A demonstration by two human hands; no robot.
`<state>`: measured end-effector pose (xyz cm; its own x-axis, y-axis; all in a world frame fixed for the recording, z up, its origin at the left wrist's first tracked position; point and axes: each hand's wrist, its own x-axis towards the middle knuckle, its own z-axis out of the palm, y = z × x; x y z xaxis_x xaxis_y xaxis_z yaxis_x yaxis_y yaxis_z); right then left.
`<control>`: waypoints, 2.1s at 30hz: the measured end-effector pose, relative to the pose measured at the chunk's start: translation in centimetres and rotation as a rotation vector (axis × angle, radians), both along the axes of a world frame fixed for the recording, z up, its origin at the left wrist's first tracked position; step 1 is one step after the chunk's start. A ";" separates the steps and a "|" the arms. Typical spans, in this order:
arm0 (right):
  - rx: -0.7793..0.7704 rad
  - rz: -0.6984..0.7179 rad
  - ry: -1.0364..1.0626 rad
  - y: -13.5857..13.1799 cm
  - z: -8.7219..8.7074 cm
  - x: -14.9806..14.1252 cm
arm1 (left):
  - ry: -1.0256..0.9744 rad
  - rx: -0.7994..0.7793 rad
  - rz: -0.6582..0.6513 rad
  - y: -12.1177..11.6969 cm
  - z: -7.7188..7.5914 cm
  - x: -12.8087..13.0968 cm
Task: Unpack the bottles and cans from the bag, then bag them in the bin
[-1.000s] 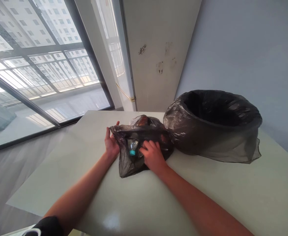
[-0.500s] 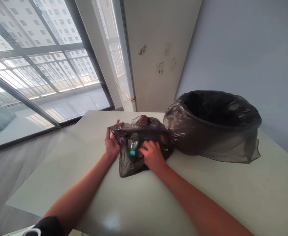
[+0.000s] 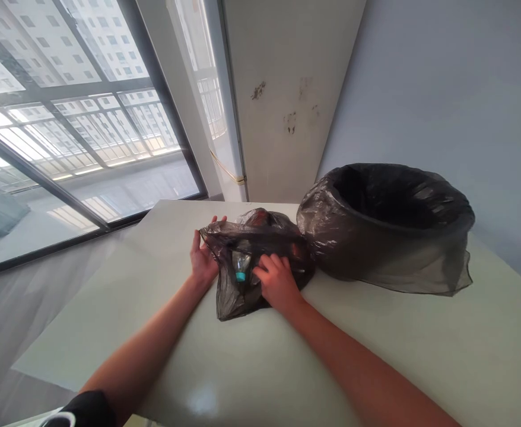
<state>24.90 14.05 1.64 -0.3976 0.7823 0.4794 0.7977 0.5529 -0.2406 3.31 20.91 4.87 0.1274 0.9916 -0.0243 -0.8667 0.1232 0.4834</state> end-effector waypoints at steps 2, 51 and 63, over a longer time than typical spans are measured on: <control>-0.006 -0.002 -0.010 0.0 -0.1 0.0 | -0.017 -0.004 0.001 0.0 0.0 0.0; 0.006 0.002 -0.019 0.1 -0.5 0.1 | 0.049 -0.196 0.048 0.3 -1.0 -0.7; 0.156 0.008 -0.083 -1.4 1.0 -0.5 | 0.026 -0.212 0.036 0.3 -0.8 -0.6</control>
<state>24.44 12.62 2.68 -0.4472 0.6976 0.5597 0.8066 0.5850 -0.0848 2.70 21.16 4.02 0.0886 0.9679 -0.2354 -0.8598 0.1936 0.4726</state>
